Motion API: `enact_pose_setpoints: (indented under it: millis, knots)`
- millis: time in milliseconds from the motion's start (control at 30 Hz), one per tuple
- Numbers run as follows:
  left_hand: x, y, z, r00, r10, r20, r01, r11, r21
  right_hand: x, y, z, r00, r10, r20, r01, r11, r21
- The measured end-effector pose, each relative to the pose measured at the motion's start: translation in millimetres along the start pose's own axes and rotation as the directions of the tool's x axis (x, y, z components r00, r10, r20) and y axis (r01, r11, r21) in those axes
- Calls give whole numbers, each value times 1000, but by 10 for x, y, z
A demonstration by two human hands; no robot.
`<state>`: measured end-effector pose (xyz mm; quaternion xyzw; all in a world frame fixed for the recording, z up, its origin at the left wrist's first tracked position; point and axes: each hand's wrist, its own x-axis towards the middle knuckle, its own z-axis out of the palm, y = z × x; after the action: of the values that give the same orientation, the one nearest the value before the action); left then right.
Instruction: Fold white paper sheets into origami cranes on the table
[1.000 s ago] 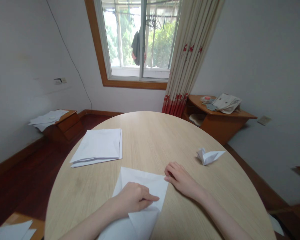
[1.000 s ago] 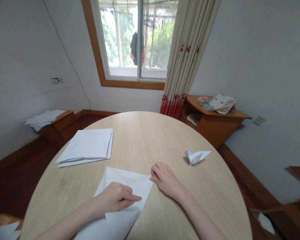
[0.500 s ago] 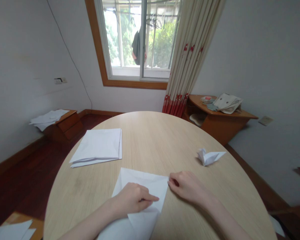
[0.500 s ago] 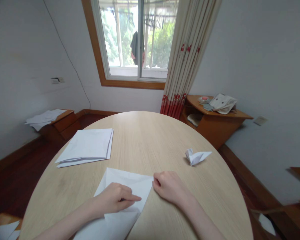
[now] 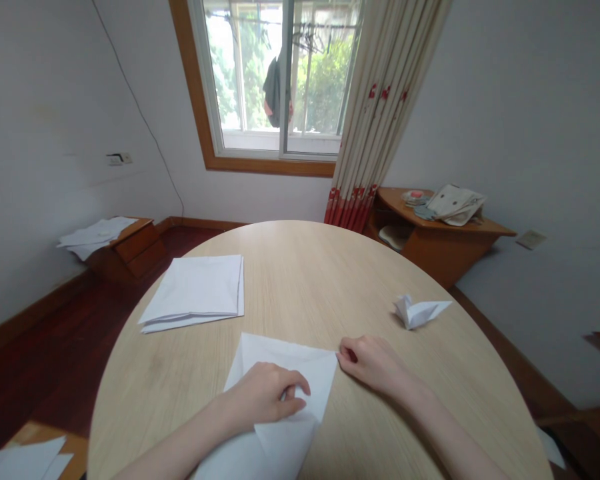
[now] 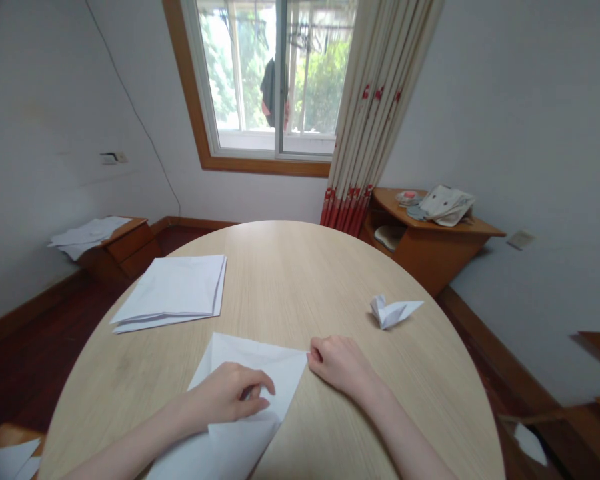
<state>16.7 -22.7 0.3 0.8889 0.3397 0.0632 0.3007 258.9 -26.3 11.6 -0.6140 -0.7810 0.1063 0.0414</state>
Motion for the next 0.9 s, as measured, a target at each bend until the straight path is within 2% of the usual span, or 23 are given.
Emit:
enact_pose_setpoints:
  millis: [167, 533, 900]
  knots:
    - [1, 8, -9, 1000, -5, 0, 5, 999, -35, -19, -93, 4, 997, -66, 47, 64, 997, 31]
    - [23, -20, 25, 996, -92, -5, 91, 992, -85, -130, -323, 48, 969, -213, 123, 195, 971, 137]
    - [12, -25, 28, 997, -83, -1, 82, 994, -74, -184, -421, 76, 935, -289, 204, 227, 932, 281]
